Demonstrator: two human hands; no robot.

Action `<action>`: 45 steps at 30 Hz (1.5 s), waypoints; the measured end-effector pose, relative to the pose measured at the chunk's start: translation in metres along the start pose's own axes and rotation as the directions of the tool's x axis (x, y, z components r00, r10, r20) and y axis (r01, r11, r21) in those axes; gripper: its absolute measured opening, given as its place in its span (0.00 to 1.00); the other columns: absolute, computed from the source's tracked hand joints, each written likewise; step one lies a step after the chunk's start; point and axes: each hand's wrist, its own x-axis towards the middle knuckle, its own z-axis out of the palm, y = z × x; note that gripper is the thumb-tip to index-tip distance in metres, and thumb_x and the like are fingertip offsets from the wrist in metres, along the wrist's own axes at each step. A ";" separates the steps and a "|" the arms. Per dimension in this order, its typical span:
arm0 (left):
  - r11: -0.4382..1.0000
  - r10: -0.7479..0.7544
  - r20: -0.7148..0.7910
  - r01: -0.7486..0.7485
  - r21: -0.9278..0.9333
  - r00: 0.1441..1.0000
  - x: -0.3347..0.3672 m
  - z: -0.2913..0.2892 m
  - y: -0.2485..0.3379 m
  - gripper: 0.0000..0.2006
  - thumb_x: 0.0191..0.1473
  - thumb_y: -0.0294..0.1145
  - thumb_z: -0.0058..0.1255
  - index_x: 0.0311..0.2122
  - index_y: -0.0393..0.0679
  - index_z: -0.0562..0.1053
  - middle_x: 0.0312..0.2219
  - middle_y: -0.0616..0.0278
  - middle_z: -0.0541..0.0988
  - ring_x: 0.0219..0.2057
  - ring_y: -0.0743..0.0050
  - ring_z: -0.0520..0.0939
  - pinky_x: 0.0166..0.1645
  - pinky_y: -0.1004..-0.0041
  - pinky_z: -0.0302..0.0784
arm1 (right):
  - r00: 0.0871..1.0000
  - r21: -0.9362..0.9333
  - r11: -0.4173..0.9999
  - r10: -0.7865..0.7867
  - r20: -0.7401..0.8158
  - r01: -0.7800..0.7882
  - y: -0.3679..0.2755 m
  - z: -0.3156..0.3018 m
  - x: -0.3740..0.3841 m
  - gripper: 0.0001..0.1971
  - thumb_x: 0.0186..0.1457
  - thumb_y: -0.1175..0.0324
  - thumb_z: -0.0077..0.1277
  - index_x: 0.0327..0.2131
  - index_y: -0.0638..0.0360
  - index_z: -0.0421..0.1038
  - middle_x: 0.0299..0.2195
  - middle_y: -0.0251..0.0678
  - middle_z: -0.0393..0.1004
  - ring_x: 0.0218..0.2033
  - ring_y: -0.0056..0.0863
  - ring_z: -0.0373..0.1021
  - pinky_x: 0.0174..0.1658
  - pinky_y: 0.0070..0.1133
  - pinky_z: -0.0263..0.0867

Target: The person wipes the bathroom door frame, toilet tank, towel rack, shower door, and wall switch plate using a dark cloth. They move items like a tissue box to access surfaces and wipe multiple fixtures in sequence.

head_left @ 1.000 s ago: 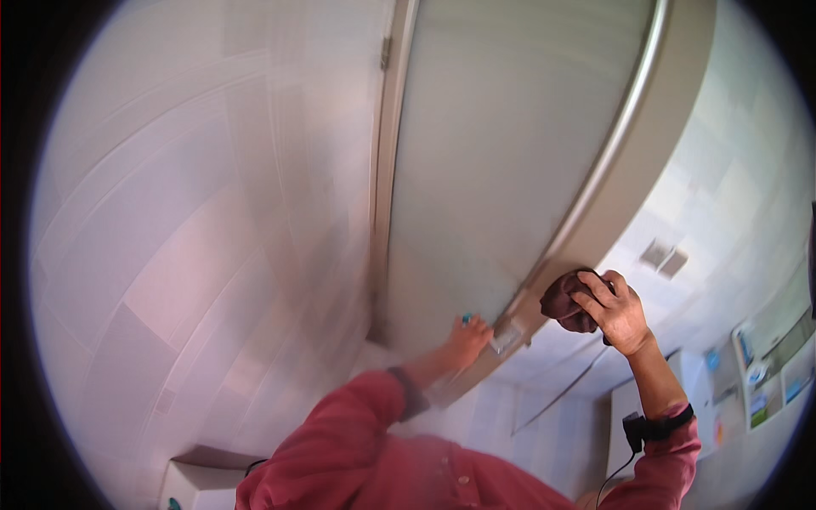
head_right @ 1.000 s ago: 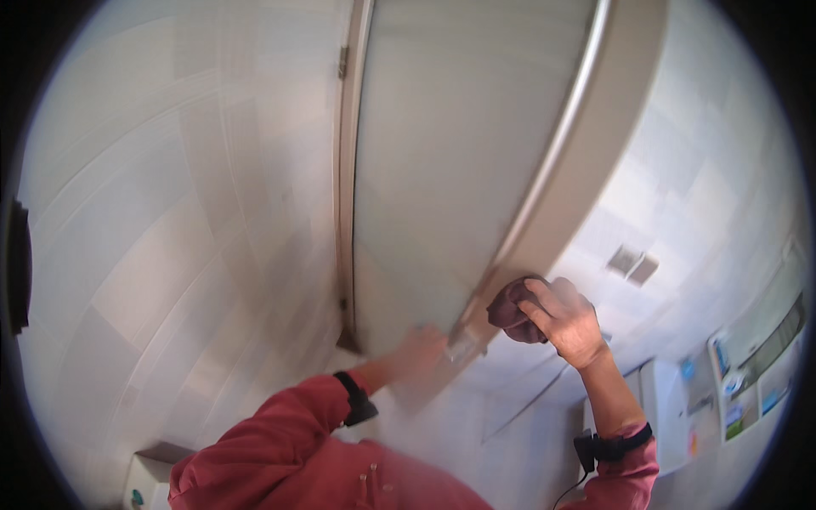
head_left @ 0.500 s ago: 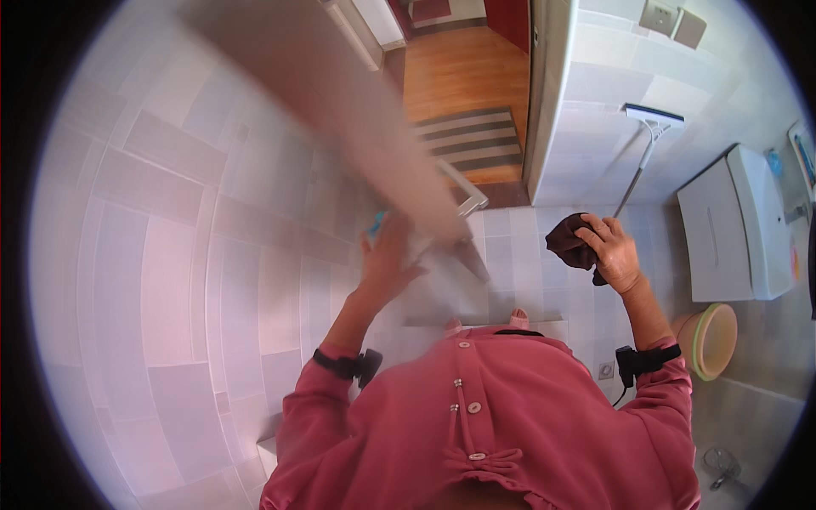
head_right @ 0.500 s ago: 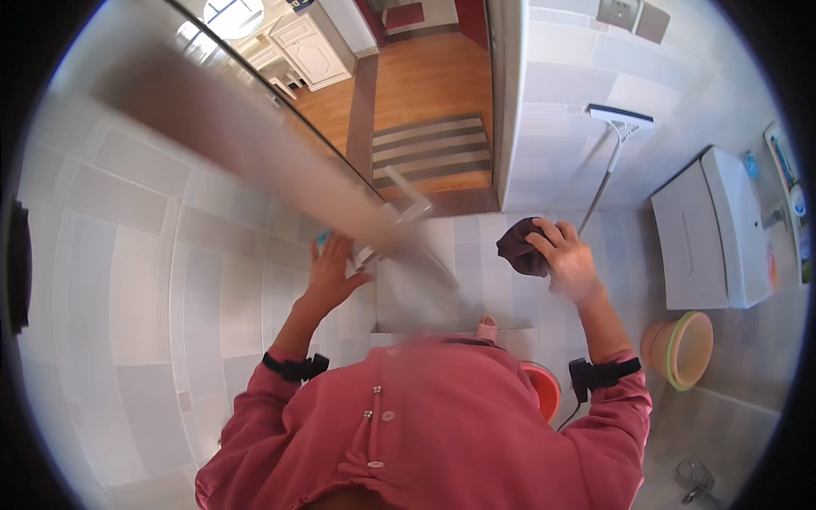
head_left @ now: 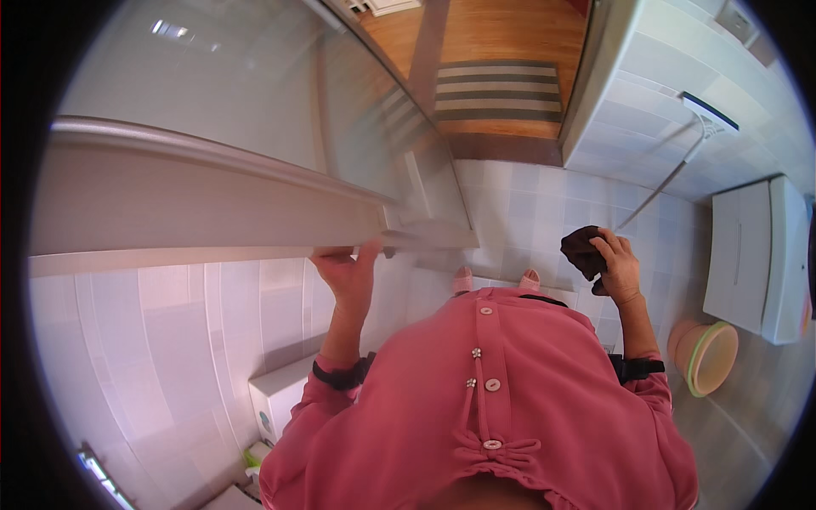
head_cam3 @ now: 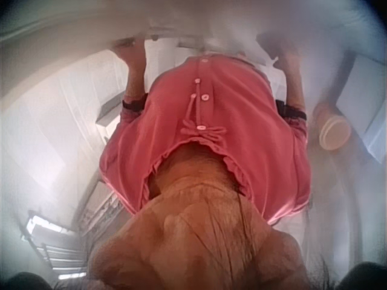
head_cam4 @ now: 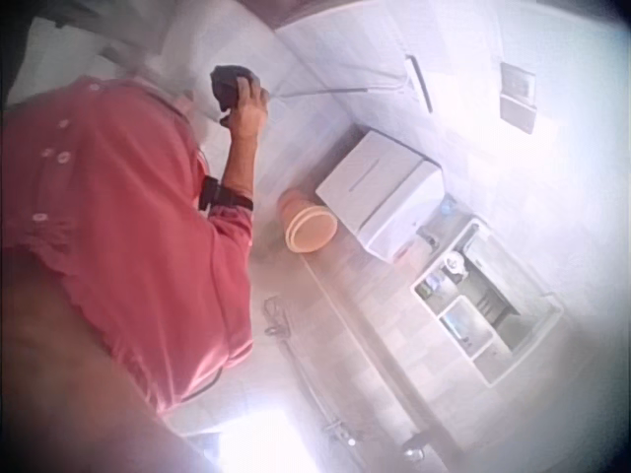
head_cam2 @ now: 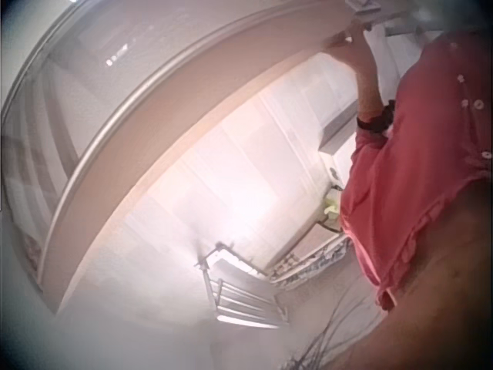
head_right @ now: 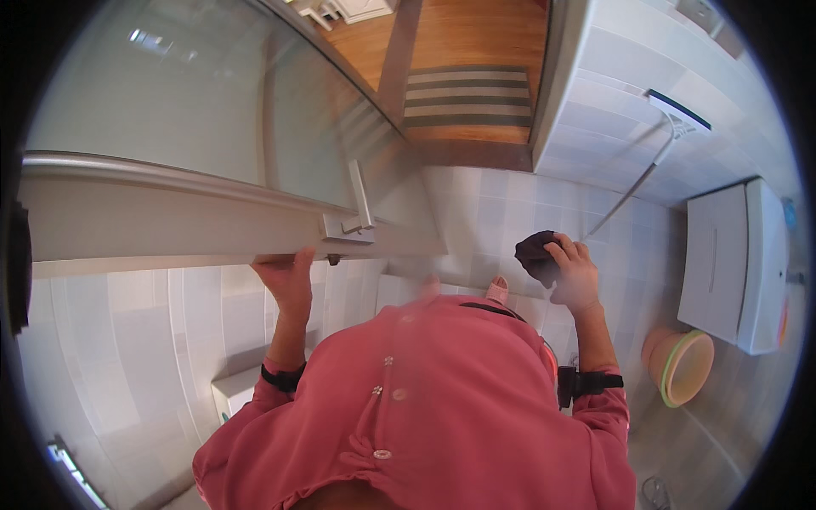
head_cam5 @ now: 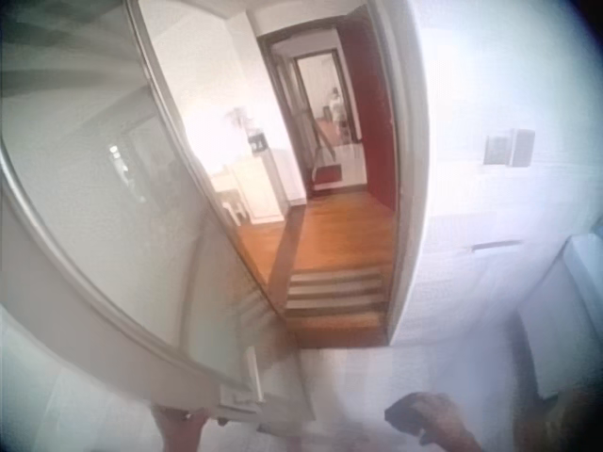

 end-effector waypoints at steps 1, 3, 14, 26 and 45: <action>0.998 -0.058 -0.082 0.059 0.003 0.995 -0.001 -0.004 0.001 0.31 0.43 0.17 0.67 0.48 0.39 0.60 0.45 0.58 0.71 0.46 0.71 0.75 0.50 0.70 0.75 | 1.000 -0.004 1.000 -0.012 0.023 0.012 0.000 0.004 0.003 0.40 0.18 0.76 0.63 0.47 0.45 0.69 0.55 0.28 0.68 0.49 0.41 0.68 0.43 0.32 0.74; 0.994 -0.102 -0.189 0.106 0.013 0.977 0.000 -0.009 0.000 0.29 0.44 0.16 0.65 0.48 0.39 0.60 0.46 0.57 0.71 0.47 0.72 0.75 0.52 0.70 0.74 | 0.998 0.005 0.999 -0.038 0.057 0.038 0.001 0.011 0.013 0.41 0.19 0.76 0.63 0.48 0.44 0.69 0.56 0.27 0.67 0.50 0.41 0.68 0.43 0.32 0.74; 0.985 -0.100 -0.312 0.138 0.104 0.945 0.011 -0.033 0.014 0.30 0.47 0.18 0.63 0.55 0.37 0.62 0.48 0.58 0.71 0.48 0.70 0.74 0.54 0.70 0.71 | 0.970 0.142 0.975 -0.193 0.148 0.172 -0.001 0.016 0.053 0.34 0.28 0.78 0.64 0.46 0.48 0.69 0.52 0.31 0.69 0.47 0.44 0.67 0.46 0.34 0.70; 0.925 -0.100 -0.278 0.192 0.327 0.955 0.021 -0.074 0.009 0.16 0.52 0.26 0.62 0.45 0.32 0.73 0.40 0.59 0.78 0.40 0.71 0.77 0.49 0.70 0.72 | 0.990 0.145 0.989 -0.060 0.128 0.041 0.040 0.020 0.035 0.34 0.32 0.82 0.58 0.49 0.47 0.69 0.54 0.31 0.69 0.46 0.44 0.69 0.43 0.34 0.73; 0.949 -0.039 -0.539 0.200 0.243 0.841 -0.011 -0.151 -0.083 0.21 0.56 0.32 0.60 0.49 0.29 0.71 0.44 0.55 0.78 0.45 0.68 0.75 0.55 0.70 0.68 | 0.871 -0.009 0.993 -0.101 0.481 0.121 0.082 0.070 0.183 0.27 0.41 0.74 0.59 0.49 0.47 0.69 0.52 0.30 0.70 0.46 0.45 0.69 0.46 0.37 0.72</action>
